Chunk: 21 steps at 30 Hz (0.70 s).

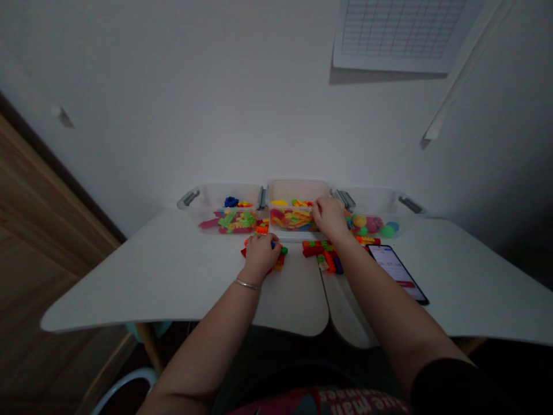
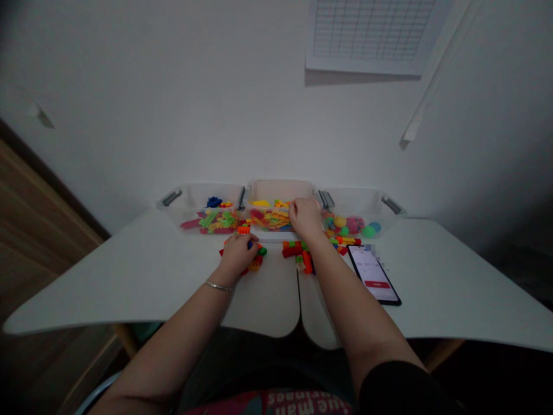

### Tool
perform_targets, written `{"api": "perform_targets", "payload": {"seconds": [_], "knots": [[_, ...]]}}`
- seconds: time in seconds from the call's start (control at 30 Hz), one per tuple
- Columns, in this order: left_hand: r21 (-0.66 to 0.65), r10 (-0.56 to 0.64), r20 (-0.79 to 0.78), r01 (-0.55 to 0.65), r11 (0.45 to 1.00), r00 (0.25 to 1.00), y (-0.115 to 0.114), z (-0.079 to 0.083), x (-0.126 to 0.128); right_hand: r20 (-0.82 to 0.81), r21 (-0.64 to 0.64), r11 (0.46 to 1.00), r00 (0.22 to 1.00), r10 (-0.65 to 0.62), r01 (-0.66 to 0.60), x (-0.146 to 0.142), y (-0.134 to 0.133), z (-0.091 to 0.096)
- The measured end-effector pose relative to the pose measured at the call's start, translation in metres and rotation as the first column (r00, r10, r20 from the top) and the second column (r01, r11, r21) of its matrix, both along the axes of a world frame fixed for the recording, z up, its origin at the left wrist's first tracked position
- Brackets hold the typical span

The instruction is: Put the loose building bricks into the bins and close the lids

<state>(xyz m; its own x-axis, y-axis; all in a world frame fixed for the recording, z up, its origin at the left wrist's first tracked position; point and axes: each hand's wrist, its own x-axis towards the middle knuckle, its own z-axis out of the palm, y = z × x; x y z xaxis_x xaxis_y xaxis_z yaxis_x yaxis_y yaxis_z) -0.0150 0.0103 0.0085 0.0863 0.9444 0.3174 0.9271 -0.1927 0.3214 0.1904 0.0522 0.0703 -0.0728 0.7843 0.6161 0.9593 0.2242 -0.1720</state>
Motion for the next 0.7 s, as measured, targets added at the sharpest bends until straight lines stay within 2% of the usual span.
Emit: {"api": "perform_targets", "payload": {"seconds": [0.27,0.47,0.6,0.7], "knots": [[-0.016,-0.021,0.002,0.021,1.0,1.0,0.0028,-0.0021,0.0001,0.059,-0.045,0.998,0.997,-0.048,0.05,0.0009,0.0015,0.0034],[-0.018,-0.027,0.023,0.028,0.999,0.999,0.0031,-0.0027,0.0,0.048,-0.079,0.997,0.999,0.02,-0.017,0.004,0.0069,0.0033],[-0.001,-0.036,0.018,0.036,0.999,0.999,0.0018,-0.001,0.0001,-0.087,-0.047,0.995,0.993,0.079,-0.083,0.0086,0.0083,0.0038],[-0.004,-0.035,0.012,0.035,0.999,0.999,0.002,-0.0002,0.0,-0.25,0.086,0.982,0.951,0.182,-0.165,0.0079,0.0,0.0062]]}}
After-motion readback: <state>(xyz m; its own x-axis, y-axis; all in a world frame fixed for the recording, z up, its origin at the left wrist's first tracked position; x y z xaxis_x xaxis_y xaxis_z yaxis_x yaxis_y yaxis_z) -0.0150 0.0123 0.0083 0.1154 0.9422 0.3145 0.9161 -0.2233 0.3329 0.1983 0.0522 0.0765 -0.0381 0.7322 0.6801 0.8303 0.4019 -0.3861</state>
